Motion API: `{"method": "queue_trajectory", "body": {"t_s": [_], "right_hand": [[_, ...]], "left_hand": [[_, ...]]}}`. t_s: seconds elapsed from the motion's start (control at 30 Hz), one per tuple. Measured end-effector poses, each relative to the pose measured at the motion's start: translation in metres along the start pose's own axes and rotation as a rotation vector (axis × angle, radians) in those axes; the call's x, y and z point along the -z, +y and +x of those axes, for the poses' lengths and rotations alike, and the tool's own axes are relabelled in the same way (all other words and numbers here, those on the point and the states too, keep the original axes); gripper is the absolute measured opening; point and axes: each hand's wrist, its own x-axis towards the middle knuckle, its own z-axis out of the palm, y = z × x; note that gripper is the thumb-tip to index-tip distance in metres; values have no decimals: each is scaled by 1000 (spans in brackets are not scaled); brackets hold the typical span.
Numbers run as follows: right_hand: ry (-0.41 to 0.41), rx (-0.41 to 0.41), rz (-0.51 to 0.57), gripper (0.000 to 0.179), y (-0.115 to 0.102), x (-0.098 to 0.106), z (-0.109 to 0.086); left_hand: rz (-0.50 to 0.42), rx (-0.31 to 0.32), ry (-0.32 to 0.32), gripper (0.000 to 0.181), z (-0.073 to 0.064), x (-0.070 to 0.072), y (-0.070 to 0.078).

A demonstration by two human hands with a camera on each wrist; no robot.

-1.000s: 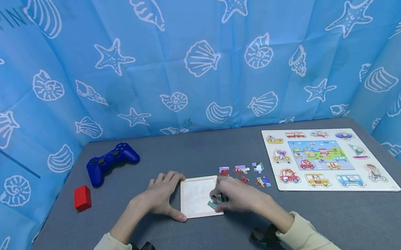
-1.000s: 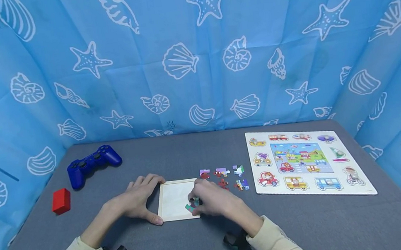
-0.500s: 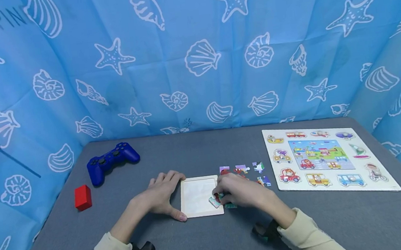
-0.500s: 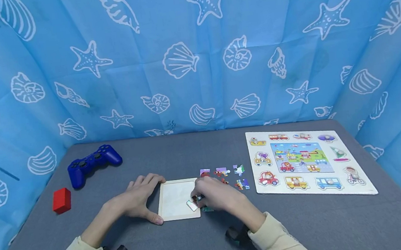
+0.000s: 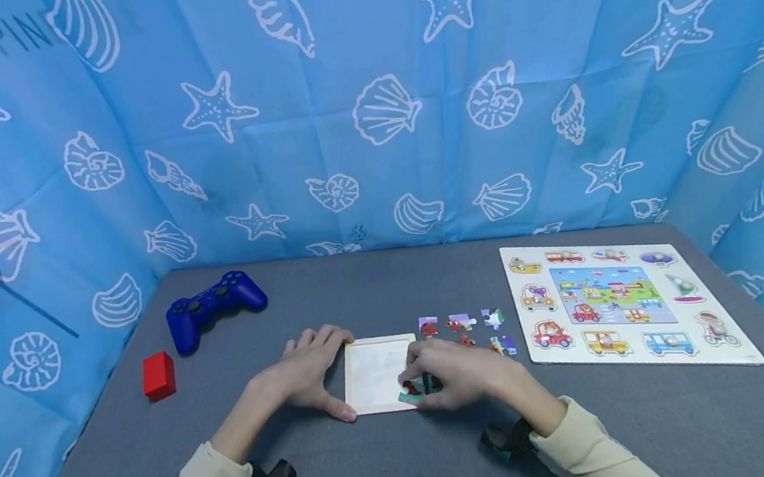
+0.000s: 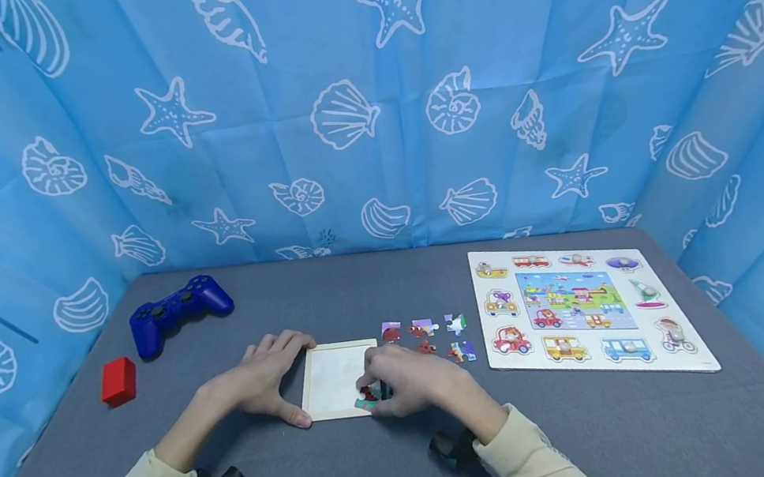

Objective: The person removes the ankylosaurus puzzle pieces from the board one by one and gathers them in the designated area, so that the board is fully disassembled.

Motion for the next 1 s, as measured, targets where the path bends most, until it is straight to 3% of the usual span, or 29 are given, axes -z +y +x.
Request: {"method": "queue_trajectory", "body": {"t_s": [0.47, 0.67, 1.0], "right_hand": [[27, -15, -51, 30, -5, -4, 3], [27, -14, -23, 28, -6, -2, 2], [178, 46, -89, 31, 3, 4, -15]], "left_hand": [[7, 16, -11, 113, 1, -1, 0], [1, 15, -24, 113, 1, 0, 0], [3, 6, -39, 109, 2, 0, -2]]}}
